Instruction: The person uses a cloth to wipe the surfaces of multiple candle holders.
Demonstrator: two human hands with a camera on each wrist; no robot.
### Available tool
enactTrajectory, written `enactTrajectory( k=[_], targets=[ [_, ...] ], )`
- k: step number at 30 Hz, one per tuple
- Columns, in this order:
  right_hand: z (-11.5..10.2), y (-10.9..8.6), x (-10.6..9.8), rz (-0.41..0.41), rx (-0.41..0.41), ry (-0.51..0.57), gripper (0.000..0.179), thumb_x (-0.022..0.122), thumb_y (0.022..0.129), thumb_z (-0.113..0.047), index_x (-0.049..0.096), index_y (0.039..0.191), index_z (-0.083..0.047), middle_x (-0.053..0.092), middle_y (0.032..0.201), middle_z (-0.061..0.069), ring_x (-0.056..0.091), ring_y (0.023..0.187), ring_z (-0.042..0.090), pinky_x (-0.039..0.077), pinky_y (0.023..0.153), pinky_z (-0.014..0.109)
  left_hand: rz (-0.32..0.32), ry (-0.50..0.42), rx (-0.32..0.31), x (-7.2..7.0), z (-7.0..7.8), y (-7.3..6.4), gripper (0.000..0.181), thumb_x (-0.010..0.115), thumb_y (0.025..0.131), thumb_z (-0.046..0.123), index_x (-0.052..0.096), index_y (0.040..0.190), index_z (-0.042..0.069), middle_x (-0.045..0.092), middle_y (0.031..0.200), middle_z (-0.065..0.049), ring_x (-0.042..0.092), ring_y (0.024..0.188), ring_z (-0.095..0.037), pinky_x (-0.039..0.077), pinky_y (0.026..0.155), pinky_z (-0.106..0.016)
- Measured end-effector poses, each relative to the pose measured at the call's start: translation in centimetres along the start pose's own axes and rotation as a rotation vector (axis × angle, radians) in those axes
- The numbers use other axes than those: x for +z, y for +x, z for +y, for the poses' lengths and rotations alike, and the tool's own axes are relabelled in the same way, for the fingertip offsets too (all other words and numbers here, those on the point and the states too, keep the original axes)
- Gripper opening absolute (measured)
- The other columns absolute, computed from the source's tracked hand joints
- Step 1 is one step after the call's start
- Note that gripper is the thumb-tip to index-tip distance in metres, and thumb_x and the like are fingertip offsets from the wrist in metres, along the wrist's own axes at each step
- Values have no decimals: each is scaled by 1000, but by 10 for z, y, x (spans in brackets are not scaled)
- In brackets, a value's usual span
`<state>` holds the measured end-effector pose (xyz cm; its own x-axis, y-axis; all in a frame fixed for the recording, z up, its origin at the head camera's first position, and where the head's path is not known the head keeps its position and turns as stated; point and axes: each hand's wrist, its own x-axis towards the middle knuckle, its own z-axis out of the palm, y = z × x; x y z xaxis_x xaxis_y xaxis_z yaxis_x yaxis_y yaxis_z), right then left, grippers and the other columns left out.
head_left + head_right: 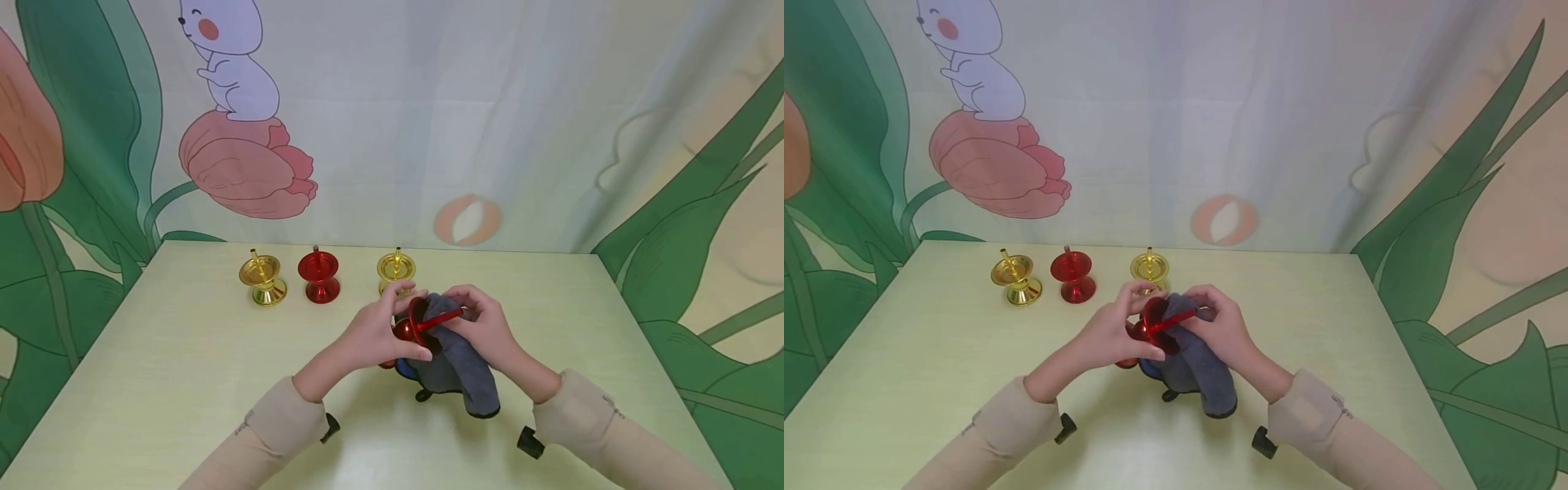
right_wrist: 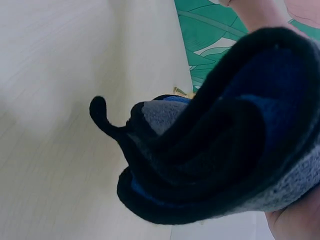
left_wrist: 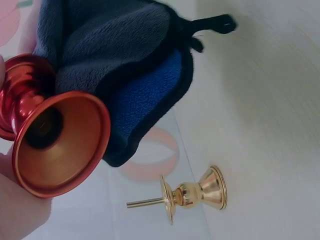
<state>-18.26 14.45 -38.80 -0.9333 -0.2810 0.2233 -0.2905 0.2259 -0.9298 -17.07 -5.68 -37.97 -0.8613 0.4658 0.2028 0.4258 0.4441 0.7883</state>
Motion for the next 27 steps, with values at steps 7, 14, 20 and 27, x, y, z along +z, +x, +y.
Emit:
enactTrajectory(
  k=[7, 14, 20, 27],
  targets=[
    [-1, 0, 1, 18, 77, 50, 28, 62, 79, -3, 53, 106, -1, 60, 89, -3, 64, 72, 10, 52, 72, 23, 15, -146, -64, 0, -4, 0, 71, 77, 63, 33, 35, 117, 15, 46, 133, 5, 44, 122, -15, 40, 94, -42],
    [0, -1, 0, 32, 109, 93, 29, 62, 78, -2, 53, 106, 1, 59, 88, -3, 65, 71, 10, 52, 72, 23, 4, -204, -60, 0, -8, -1, 70, 74, 67, 34, 43, 126, 16, 45, 134, 0, 44, 122, -20, 48, 86, -35],
    [1, -1, -1, 8, 110, 103, 30, 63, 78, -3, 53, 106, 1, 58, 87, -5, 64, 68, 11, 53, 69, 24, -89, -182, -35, -1, -13, 0, 71, 59, 72, 57, 45, 130, 20, 30, 143, -1, 27, 132, -24, 38, 94, -51],
    [0, 0, -2, 32, 142, 113, 29, 61, 79, -2, 52, 107, 1, 58, 86, -5, 64, 68, 10, 52, 69, 23, 124, -122, 28, 1, -8, -1, 74, 58, 66, 61, 47, 128, 22, 42, 136, -1, 36, 127, -20, 40, 94, -45]
  ],
)
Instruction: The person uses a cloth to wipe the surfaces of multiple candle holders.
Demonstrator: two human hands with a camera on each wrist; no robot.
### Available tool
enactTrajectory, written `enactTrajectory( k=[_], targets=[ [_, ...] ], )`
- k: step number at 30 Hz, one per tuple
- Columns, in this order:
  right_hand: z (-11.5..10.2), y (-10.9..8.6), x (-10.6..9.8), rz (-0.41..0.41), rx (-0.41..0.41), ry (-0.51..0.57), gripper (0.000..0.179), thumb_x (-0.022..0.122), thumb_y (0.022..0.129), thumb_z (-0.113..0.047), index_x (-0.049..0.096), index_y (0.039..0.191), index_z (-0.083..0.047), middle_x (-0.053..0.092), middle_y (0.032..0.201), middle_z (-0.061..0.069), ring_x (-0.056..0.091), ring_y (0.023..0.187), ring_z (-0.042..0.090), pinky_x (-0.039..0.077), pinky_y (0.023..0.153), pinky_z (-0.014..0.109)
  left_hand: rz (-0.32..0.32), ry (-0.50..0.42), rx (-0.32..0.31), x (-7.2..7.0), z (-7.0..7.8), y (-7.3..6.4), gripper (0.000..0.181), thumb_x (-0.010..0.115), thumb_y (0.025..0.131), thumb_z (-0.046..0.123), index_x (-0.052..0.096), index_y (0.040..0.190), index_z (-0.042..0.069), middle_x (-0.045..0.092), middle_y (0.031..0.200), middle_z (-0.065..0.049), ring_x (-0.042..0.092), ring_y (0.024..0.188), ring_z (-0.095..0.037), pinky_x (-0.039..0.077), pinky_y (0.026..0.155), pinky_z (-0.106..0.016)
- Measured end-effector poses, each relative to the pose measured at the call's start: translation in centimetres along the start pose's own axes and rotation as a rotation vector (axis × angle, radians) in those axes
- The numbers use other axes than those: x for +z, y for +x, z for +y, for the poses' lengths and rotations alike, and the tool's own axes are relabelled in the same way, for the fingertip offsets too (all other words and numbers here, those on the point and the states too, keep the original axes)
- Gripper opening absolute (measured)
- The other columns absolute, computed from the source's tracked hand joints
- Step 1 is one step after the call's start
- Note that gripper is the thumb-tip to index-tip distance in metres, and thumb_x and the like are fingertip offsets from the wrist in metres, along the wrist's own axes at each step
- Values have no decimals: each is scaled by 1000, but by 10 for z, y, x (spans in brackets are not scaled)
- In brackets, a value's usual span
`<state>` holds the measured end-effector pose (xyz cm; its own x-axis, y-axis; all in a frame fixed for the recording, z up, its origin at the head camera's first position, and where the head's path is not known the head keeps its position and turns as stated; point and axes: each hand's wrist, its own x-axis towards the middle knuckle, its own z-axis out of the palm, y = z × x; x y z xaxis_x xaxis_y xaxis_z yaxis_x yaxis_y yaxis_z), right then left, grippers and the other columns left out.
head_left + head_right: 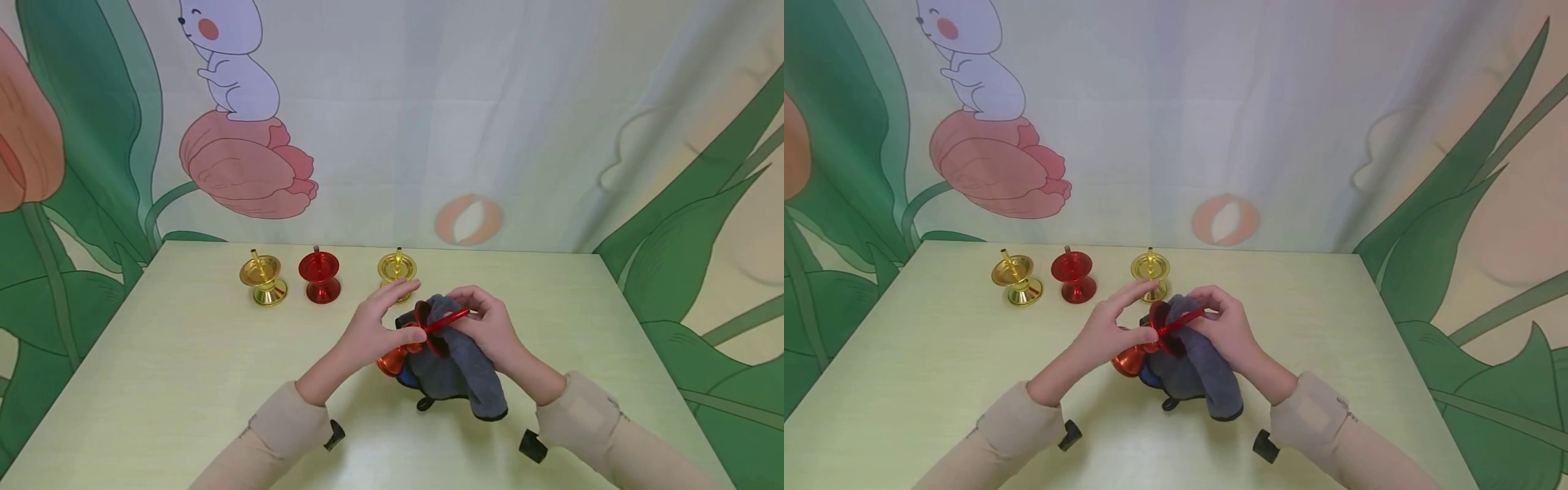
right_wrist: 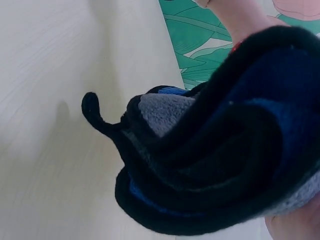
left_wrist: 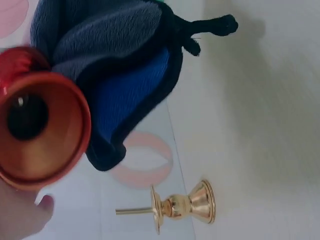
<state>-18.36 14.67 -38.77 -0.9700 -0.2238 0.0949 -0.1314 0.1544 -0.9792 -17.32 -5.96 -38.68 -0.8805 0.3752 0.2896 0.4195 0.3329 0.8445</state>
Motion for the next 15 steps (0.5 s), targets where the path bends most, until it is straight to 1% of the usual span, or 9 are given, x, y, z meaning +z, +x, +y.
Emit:
enactTrajectory(
  k=[3, 5, 6, 7, 9, 10, 12, 14, 15],
  targets=[
    [-1, 0, 0, 37, 17, -12, 29, 60, 79, -1, 52, 107, 3, 58, 86, -5, 64, 70, 8, 52, 70, 21, 120, 93, 114, 5, 3, -4, 58, 58, 75, 47, 53, 124, 15, 53, 127, -3, 47, 117, -19, 48, 84, -35],
    [-1, 1, 2, 62, 37, -6, 29, 60, 79, -1, 52, 107, 3, 58, 87, -3, 65, 71, 8, 52, 70, 21, 165, 204, 187, 9, 5, -7, 51, 50, 83, 42, 53, 123, 10, 54, 125, -6, 50, 115, -21, 48, 83, -33],
    [-1, 1, 2, 73, 49, 1, 29, 60, 79, -1, 52, 106, 4, 58, 87, -2, 65, 70, 8, 52, 70, 21, 175, 270, 213, 12, 6, -9, 52, 45, 86, 42, 51, 125, 7, 53, 126, -7, 50, 115, -22, 48, 84, -33],
    [-2, 1, 3, 81, 60, 6, 29, 60, 79, -1, 52, 106, 4, 57, 86, -1, 65, 70, 8, 52, 69, 21, 178, 331, 231, 14, 7, -10, 56, 41, 87, 44, 48, 127, 6, 51, 128, -9, 49, 116, -22, 46, 88, -35],
    [-2, 1, 5, 91, 77, 14, 30, 61, 79, -2, 52, 106, 4, 57, 86, 0, 65, 69, 7, 52, 67, 21, 179, 446, 246, 17, 8, -12, 68, 36, 85, 53, 42, 131, 3, 47, 131, -11, 46, 120, -22, 42, 93, -38],
    [-2, 1, 5, 95, 80, 16, 30, 61, 79, -2, 52, 106, 4, 57, 86, 0, 65, 69, 7, 52, 66, 21, 180, 496, 248, 19, 9, -13, 73, 37, 83, 57, 39, 132, 2, 46, 132, -11, 44, 122, -22, 40, 95, -40],
    [-2, 1, 7, 99, 77, 11, 30, 61, 79, -2, 52, 106, 4, 57, 86, 1, 65, 68, 7, 52, 64, 21, 193, 564, 242, 22, 9, -13, 82, 46, 77, 61, 37, 133, 2, 45, 133, -11, 44, 122, -21, 40, 95, -40],
    [-3, 1, 7, 97, 66, 6, 29, 61, 78, -1, 52, 106, 4, 57, 87, 1, 65, 68, 7, 51, 64, 21, 218, 589, 236, 24, 9, -13, 89, 60, 69, 60, 38, 133, 3, 48, 131, -9, 46, 120, -19, 42, 94, -38],
    [-3, 0, 7, 94, 61, 3, 29, 61, 78, -1, 52, 106, 4, 57, 87, 1, 65, 68, 7, 51, 64, 21, 230, 582, 235, 25, 9, -12, 89, 66, 66, 57, 39, 132, 3, 50, 129, -9, 47, 119, -18, 42, 93, -37]
  ],
)
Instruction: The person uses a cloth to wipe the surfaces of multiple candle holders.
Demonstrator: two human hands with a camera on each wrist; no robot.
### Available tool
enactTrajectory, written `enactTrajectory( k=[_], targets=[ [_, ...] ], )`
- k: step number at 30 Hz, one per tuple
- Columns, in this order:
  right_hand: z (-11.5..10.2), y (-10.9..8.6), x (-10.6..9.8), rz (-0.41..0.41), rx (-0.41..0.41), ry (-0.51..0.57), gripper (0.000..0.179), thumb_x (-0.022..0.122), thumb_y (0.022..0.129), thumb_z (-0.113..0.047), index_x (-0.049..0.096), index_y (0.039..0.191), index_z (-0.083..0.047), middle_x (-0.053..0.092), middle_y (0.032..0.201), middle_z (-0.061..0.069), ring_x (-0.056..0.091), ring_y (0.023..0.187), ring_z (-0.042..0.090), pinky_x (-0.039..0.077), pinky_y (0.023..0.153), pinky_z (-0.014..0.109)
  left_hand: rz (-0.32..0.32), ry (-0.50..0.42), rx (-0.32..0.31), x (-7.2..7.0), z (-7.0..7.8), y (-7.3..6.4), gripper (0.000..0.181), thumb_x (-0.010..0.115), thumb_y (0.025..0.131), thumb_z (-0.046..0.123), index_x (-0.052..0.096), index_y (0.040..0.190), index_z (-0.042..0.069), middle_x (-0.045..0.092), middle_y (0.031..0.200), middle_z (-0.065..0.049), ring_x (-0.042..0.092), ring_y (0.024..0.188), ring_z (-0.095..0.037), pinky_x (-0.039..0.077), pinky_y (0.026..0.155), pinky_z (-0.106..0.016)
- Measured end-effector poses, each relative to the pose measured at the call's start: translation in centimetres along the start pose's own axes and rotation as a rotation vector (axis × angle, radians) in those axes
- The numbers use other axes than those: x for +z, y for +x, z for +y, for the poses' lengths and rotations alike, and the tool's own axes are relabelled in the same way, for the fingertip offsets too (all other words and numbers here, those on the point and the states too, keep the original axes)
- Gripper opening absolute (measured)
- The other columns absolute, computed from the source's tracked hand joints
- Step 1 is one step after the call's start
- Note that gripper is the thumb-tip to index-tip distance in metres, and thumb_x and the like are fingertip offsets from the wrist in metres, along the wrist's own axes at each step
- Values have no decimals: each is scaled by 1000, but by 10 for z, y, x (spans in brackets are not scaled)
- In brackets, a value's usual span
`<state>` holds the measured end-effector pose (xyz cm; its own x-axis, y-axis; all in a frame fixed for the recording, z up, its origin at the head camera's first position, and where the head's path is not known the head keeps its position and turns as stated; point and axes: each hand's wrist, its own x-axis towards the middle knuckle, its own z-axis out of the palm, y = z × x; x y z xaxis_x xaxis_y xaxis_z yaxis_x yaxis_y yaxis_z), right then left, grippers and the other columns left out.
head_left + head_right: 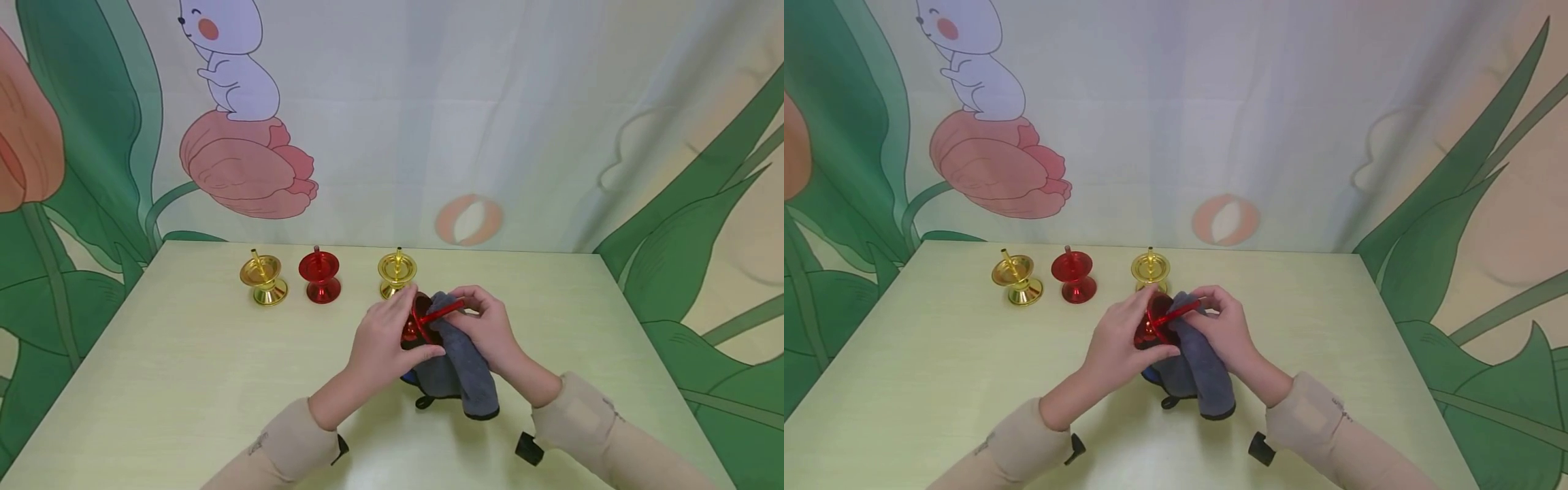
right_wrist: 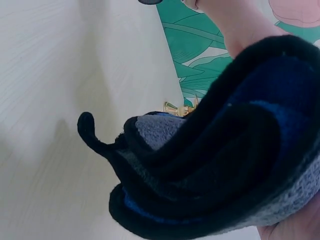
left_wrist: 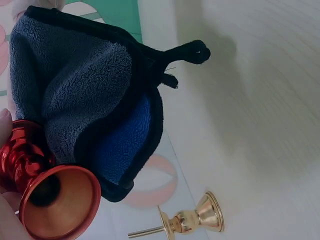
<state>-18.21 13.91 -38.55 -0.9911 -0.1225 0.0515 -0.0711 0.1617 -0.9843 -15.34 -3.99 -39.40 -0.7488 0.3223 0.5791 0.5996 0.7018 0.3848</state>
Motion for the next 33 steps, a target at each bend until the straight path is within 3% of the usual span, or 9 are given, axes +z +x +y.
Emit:
enactTrajectory(
  k=[4, 8, 11, 13, 19, 23, 26, 30, 33],
  targets=[
    [-1, -1, -2, -24, -23, -24, 28, 61, 78, -1, 53, 106, 2, 57, 89, 3, 65, 69, 8, 52, 67, 21, -12, -113, -19, -2, -3, 1, 85, 75, 61, 46, 44, 130, 6, 57, 120, -5, 54, 107, -17, 45, 86, -31],
    [-1, 0, -5, -65, -35, -64, 29, 62, 78, -3, 53, 106, 0, 57, 95, 11, 65, 71, 12, 53, 69, 24, -233, -343, -102, -10, -10, 5, 82, 74, 65, 42, 40, 134, 12, 57, 118, -2, 53, 96, -14, 48, 72, -24],
    [-1, 1, -7, -100, -30, -73, 30, 63, 78, -4, 53, 106, 0, 56, 98, 13, 65, 72, 14, 53, 70, 27, -407, -500, -222, -14, -16, 10, 81, 71, 68, 42, 35, 137, 18, 51, 125, 0, 51, 105, -14, 50, 75, -25],
    [0, 2, -8, -110, -20, -66, 30, 63, 78, -4, 54, 106, 0, 57, 96, 11, 65, 72, 15, 53, 71, 27, -442, -547, -272, -15, -20, 12, 82, 70, 68, 43, 33, 138, 20, 48, 130, 2, 47, 115, -15, 48, 84, -30],
    [2, 5, -11, -70, -22, -73, 29, 64, 79, -7, 55, 106, 0, 58, 89, 2, 65, 71, 13, 52, 72, 23, -227, -489, -283, -11, -15, 10, 70, 68, 70, 40, 44, 131, 17, 53, 126, 0, 47, 116, -18, 50, 81, -29],
    [1, 6, -11, -27, -26, -96, 29, 65, 78, -9, 56, 104, -1, 58, 86, 1, 62, 74, 14, 51, 71, 22, -131, -329, -179, -7, -7, 4, 61, 54, 82, 41, 43, 131, 7, 48, 130, -9, 45, 119, -26, 47, 88, -38],
    [-1, 4, -9, -19, -18, -100, 28, 65, 77, -7, 56, 104, -1, 58, 86, 1, 61, 73, 12, 51, 69, 22, -105, -193, -91, -4, -4, 2, 74, 48, 79, 54, 38, 134, 4, 45, 133, -11, 43, 121, -27, 41, 94, -45],
    [-5, 1, -6, -49, 3, -67, 30, 64, 78, -5, 54, 105, 0, 58, 90, 3, 64, 69, 9, 52, 67, 22, -10, -77, -33, -3, 0, 1, 88, 64, 64, 57, 42, 131, 5, 50, 128, -8, 48, 116, -21, 43, 91, -39],
    [-7, 0, -6, -75, 0, -60, 30, 64, 78, -5, 53, 106, 0, 57, 92, 6, 65, 67, 10, 52, 66, 23, 40, -94, -12, -3, 1, 1, 87, 76, 57, 48, 47, 127, 5, 54, 124, -7, 51, 112, -19, 44, 89, -35]
  ],
)
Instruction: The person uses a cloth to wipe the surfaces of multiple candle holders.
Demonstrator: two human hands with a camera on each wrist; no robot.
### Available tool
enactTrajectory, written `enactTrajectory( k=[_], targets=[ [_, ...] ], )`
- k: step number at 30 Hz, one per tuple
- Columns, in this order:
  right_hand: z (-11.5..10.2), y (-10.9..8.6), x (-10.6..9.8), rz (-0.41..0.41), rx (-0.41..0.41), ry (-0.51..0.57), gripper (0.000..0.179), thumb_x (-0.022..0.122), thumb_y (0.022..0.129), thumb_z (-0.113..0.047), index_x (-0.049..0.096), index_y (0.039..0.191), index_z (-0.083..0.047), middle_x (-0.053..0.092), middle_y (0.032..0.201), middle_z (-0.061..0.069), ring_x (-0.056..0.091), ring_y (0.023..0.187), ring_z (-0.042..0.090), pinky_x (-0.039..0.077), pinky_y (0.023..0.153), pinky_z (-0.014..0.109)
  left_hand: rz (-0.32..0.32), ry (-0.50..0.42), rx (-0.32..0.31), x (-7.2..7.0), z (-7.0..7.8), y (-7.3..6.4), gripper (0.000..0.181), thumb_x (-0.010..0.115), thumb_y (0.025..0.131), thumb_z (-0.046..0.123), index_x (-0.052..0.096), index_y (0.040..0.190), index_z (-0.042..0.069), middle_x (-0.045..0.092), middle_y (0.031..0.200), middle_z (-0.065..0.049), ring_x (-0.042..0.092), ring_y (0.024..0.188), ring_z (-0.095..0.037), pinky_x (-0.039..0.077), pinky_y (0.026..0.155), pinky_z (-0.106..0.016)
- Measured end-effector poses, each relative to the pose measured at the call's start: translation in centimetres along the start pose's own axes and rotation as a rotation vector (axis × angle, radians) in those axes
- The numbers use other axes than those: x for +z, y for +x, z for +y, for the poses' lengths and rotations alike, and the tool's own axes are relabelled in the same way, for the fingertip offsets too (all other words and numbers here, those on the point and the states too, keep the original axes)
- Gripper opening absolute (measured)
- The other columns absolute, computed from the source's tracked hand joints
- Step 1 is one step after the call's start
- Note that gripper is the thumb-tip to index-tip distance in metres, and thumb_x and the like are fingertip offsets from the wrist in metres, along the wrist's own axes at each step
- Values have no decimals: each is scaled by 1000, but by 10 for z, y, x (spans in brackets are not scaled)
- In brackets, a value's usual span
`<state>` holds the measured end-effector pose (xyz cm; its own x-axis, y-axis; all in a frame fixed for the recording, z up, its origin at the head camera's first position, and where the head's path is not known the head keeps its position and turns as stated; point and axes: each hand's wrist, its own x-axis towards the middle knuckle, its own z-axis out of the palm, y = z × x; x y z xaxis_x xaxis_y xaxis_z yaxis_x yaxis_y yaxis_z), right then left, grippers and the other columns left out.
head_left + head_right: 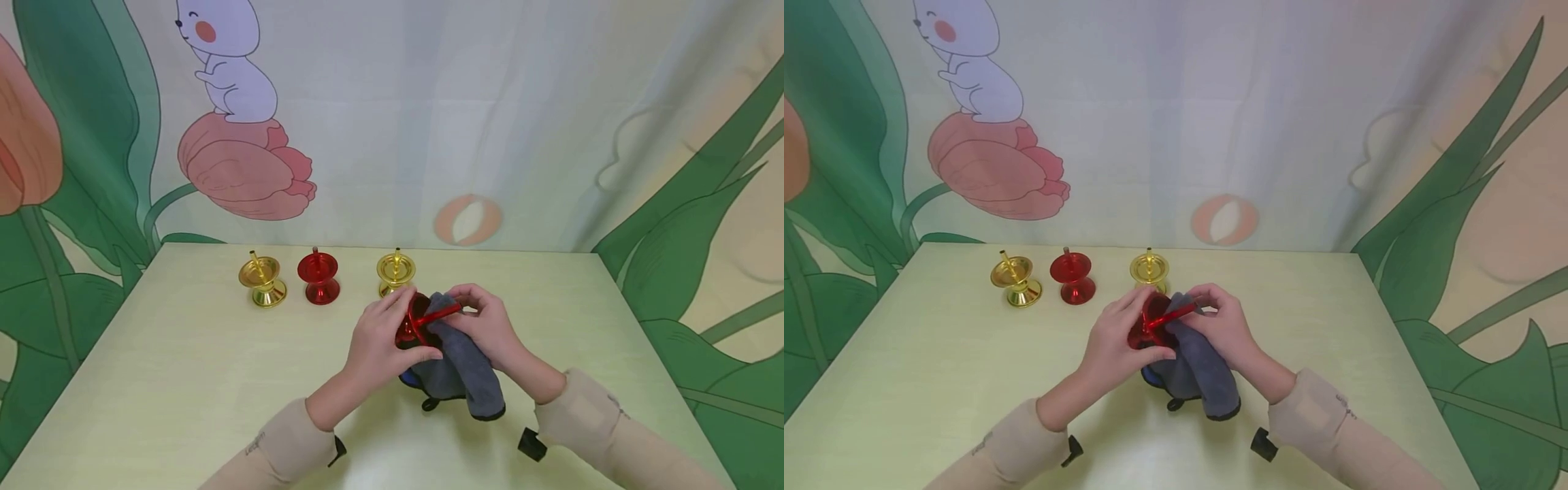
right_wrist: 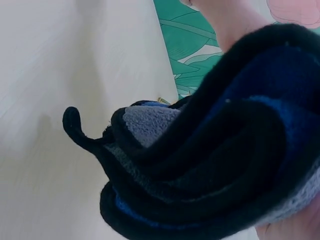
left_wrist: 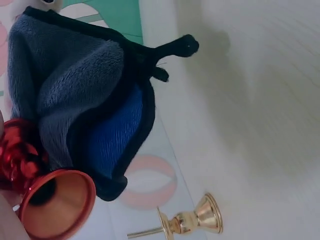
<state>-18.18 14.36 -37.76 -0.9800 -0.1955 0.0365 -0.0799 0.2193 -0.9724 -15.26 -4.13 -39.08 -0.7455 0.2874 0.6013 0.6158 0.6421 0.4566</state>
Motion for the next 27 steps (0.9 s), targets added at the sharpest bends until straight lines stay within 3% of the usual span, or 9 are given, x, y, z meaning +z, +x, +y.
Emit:
enactTrajectory(
  k=[3, 8, 10, 12, 15, 17, 19, 23, 27],
  targets=[
    [0, 0, -2, -30, -27, -17, 30, 64, 77, -5, 54, 105, 0, 57, 96, 11, 64, 70, 11, 52, 67, 23, -75, -115, -32, -4, -3, -1, 83, 78, 58, 42, 47, 128, 8, 54, 125, -4, 51, 111, -18, 46, 86, -33],
    [2, 1, -7, -101, -70, -51, 31, 66, 76, -7, 55, 104, 0, 58, 100, 16, 62, 79, 13, 52, 73, 25, -364, -374, -190, -14, -9, 4, 81, 74, 64, 39, 40, 134, 17, 44, 134, -1, 44, 117, -19, 50, 79, -28],
    [2, 2, -9, -122, -80, -47, 31, 66, 76, -7, 54, 104, 1, 59, 99, 14, 63, 80, 14, 52, 74, 25, -415, -411, -241, -17, -11, 8, 80, 73, 66, 39, 38, 135, 20, 38, 138, -1, 38, 122, -21, 51, 79, -29],
    [2, 2, -9, -130, -84, -29, 30, 64, 77, -5, 54, 105, 2, 60, 96, 8, 64, 79, 13, 52, 73, 25, -377, -393, -259, -18, -11, 10, 78, 72, 66, 40, 39, 134, 21, 39, 137, -1, 34, 125, -22, 49, 84, -34],
    [2, 2, -9, -121, -87, 2, 29, 63, 78, -4, 53, 105, 3, 61, 89, -3, 64, 74, 12, 52, 71, 24, -200, -355, -242, -16, -8, 11, 70, 68, 66, 43, 48, 128, 18, 47, 131, -4, 37, 123, -23, 49, 83, -37],
    [2, 3, -8, -105, -84, 18, 29, 63, 78, -4, 53, 105, 3, 60, 86, -7, 64, 71, 12, 52, 70, 23, -91, -287, -193, -14, -5, 9, 65, 61, 69, 47, 52, 124, 13, 52, 126, -7, 44, 118, -24, 48, 84, -39],
    [2, 3, -7, -87, -80, 22, 29, 63, 78, -5, 53, 104, 3, 60, 85, -8, 64, 70, 12, 52, 69, 23, -36, -206, -139, -12, -1, 7, 66, 49, 75, 52, 53, 124, 8, 53, 125, -10, 47, 116, -26, 48, 85, -38],
    [0, 2, -4, -41, -65, 11, 28, 63, 78, -4, 54, 103, 3, 58, 86, -5, 63, 68, 11, 52, 68, 22, -66, -6, -47, -8, 5, 4, 78, 30, 81, 58, 42, 129, -1, 48, 130, -14, 43, 122, -26, 40, 95, -42],
    [-2, -1, -1, -14, -55, 4, 27, 62, 78, -3, 55, 104, 2, 57, 86, -2, 64, 66, 10, 52, 66, 22, -89, 101, -27, -7, 8, 4, 88, 53, 72, 61, 38, 132, -1, 46, 132, -12, 39, 125, -24, 39, 96, -41]
  ],
)
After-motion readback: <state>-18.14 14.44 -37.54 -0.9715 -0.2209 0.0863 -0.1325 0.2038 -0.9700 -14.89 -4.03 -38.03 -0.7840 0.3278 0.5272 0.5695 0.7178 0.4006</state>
